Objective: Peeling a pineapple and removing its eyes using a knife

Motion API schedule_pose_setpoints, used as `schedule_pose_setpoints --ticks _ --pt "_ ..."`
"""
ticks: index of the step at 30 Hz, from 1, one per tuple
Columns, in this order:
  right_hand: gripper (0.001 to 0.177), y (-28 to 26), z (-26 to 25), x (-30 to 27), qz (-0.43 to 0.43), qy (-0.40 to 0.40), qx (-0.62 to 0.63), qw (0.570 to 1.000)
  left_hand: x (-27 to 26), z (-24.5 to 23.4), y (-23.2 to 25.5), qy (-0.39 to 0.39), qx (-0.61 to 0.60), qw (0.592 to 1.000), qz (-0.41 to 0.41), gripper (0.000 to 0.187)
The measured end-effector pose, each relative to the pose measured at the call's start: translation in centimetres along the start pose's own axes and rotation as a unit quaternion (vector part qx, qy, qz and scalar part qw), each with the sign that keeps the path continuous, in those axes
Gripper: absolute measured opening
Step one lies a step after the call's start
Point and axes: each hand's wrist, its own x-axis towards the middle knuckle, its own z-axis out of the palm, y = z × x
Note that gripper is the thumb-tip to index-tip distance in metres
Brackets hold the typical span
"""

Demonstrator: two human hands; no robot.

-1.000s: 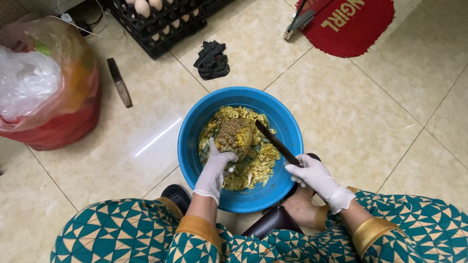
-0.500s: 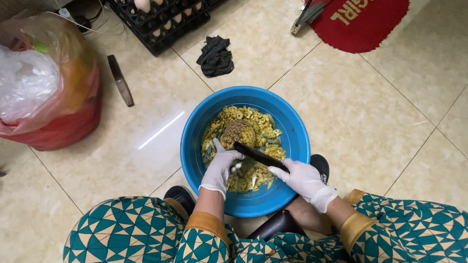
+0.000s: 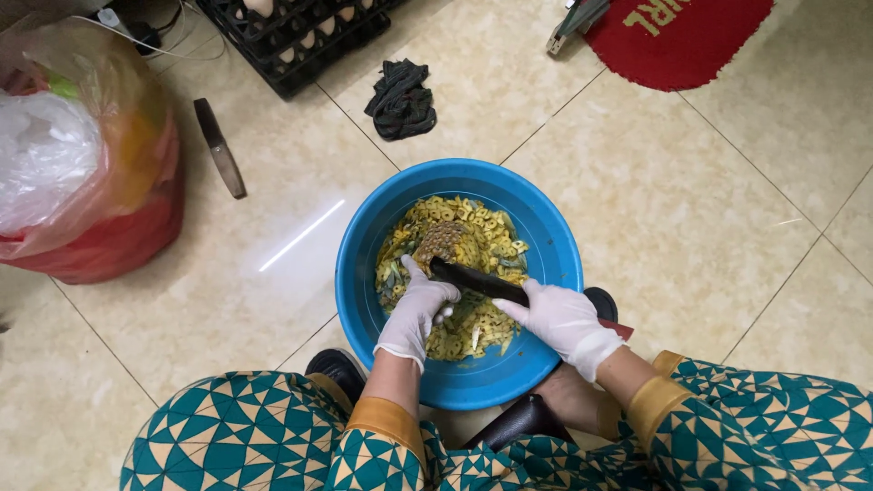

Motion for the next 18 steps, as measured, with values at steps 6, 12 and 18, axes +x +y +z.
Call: schedule_pose_setpoints --ticks 6,12,18 --pt "0.084 -1.8 -0.7 2.1 0.002 -0.005 0.025 1.000 0.7 1.0 -1.2 0.015 -0.016 0.999 0.035 0.130" --pt "0.088 -3.7 -1.0 5.8 -0.007 0.002 0.091 0.996 0.4 1.6 -2.0 0.038 -0.027 0.997 0.056 0.128" --pt "0.084 -3.5 -2.0 1.8 0.002 -0.020 0.114 0.993 0.5 0.3 -2.2 0.029 -0.056 0.997 0.032 0.126"
